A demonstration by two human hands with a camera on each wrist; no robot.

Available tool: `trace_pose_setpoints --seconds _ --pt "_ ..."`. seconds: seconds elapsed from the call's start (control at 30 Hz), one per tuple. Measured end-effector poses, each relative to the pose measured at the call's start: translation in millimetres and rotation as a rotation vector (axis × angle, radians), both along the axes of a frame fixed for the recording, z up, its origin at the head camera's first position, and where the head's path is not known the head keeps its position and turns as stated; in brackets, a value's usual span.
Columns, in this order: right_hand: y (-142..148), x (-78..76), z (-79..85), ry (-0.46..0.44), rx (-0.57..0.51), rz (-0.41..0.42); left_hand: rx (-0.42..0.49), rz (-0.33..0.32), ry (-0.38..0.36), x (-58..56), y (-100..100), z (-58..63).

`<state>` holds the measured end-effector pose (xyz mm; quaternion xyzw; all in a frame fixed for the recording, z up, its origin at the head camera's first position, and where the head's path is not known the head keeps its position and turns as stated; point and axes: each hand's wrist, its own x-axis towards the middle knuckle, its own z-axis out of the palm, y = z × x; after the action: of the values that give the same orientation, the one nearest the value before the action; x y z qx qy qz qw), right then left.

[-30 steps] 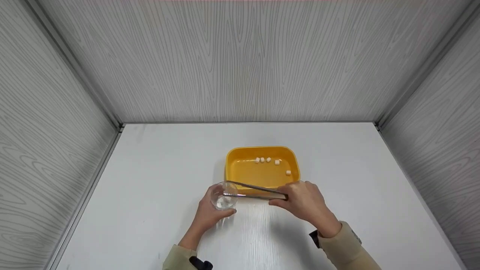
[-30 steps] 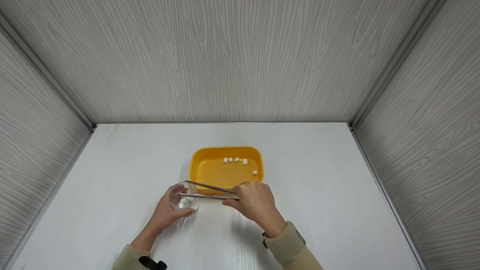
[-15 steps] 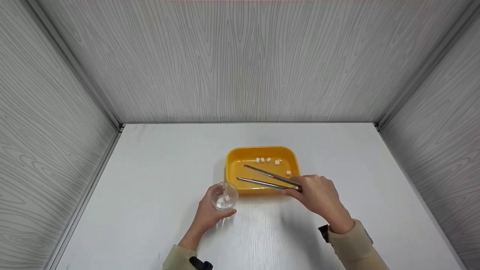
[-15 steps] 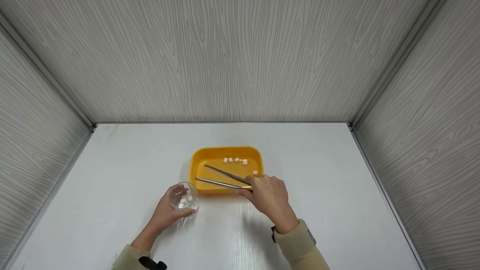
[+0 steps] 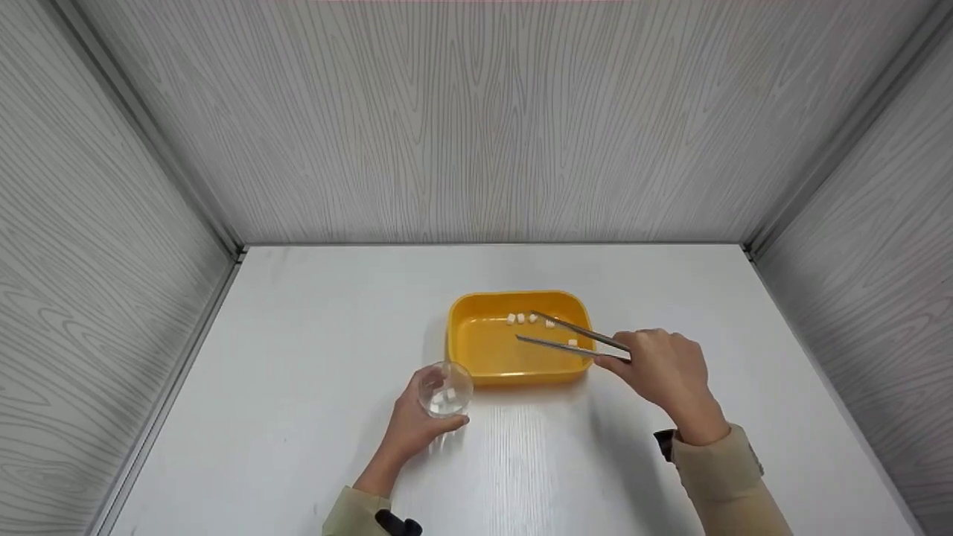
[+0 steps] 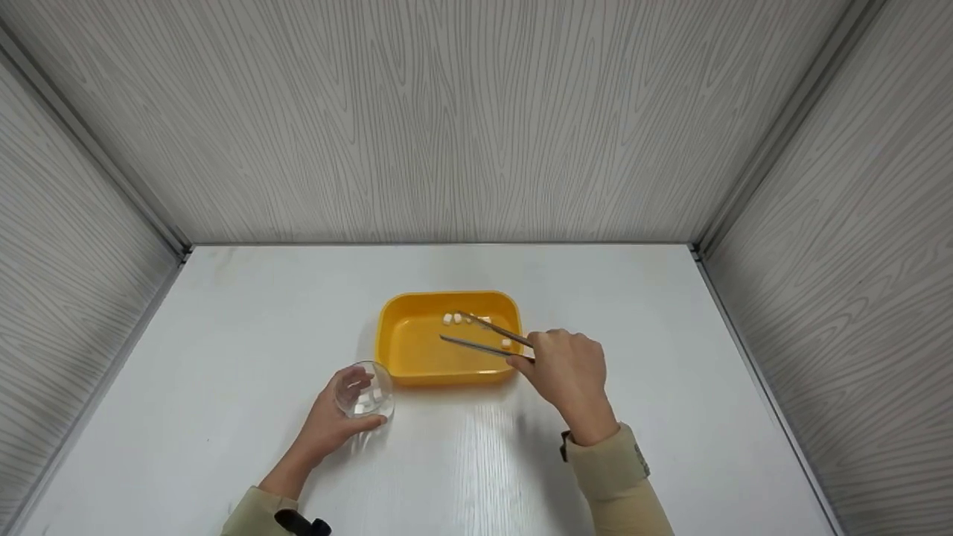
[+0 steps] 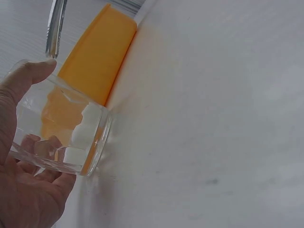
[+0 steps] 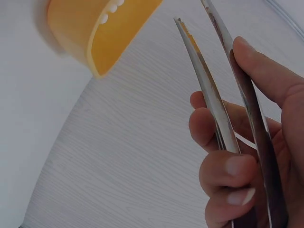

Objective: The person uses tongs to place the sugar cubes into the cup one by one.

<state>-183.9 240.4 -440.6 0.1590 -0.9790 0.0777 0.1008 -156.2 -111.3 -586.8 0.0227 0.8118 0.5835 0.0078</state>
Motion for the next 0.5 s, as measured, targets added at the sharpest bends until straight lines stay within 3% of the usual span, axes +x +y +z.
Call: trace_pose_setpoints --seconds 0.5 --pt "7.0 1.6 -4.1 -0.127 0.119 -0.107 0.017 0.002 0.004 0.4 0.4 -0.8"
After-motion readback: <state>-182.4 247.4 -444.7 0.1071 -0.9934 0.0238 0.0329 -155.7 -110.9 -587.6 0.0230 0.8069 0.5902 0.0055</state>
